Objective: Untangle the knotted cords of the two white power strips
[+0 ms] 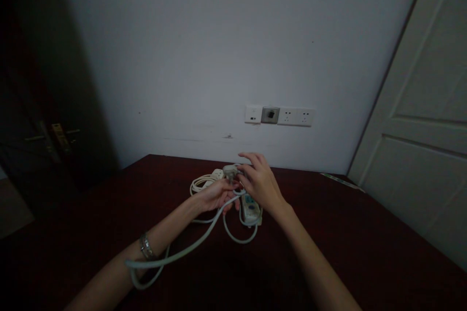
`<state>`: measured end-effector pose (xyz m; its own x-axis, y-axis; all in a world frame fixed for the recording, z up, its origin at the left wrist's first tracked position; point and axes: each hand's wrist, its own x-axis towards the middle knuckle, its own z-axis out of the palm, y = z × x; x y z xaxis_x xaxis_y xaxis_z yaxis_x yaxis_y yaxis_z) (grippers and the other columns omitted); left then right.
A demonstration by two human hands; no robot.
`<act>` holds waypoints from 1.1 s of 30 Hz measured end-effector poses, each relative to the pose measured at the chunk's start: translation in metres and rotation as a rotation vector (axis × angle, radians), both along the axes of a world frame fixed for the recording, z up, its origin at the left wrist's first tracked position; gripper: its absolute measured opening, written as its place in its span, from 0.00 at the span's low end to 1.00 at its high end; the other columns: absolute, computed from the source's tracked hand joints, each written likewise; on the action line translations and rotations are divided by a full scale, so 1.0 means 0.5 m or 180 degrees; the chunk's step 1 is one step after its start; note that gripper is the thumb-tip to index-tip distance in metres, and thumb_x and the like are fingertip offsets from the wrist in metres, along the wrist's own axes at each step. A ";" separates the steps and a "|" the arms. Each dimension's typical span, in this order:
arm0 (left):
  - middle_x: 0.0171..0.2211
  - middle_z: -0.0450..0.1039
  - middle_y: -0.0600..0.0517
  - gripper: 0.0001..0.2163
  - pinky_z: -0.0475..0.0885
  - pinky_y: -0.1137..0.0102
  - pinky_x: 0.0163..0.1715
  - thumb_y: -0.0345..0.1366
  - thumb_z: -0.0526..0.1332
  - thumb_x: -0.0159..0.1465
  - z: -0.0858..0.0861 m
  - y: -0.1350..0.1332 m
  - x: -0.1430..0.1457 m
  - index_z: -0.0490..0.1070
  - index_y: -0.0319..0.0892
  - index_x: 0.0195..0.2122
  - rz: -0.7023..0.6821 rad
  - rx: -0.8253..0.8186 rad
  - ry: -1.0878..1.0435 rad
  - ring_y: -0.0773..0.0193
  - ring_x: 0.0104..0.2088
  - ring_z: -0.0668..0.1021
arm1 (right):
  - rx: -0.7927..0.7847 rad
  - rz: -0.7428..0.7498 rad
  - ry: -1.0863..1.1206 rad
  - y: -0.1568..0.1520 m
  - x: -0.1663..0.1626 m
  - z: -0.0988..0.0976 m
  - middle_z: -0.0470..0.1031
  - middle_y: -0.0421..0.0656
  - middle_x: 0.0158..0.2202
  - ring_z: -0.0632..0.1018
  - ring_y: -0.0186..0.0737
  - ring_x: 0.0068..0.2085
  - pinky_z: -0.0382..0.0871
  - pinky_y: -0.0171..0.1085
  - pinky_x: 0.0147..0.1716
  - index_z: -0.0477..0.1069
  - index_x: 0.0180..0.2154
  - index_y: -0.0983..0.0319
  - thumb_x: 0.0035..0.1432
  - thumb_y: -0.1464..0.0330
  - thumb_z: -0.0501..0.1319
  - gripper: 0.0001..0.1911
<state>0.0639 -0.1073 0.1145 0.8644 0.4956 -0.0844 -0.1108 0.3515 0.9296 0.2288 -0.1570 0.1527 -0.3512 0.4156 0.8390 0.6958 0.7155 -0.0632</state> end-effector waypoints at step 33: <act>0.39 0.71 0.46 0.16 0.71 0.62 0.36 0.39 0.58 0.54 0.058 -0.095 0.022 0.69 0.39 0.42 0.0882 -0.1078 -0.1892 0.62 0.32 0.75 | -0.1286 0.0371 0.2593 0.004 -0.053 -0.014 0.73 0.43 0.31 0.73 0.37 0.32 0.67 0.34 0.32 0.67 0.33 0.63 0.51 0.58 0.62 0.15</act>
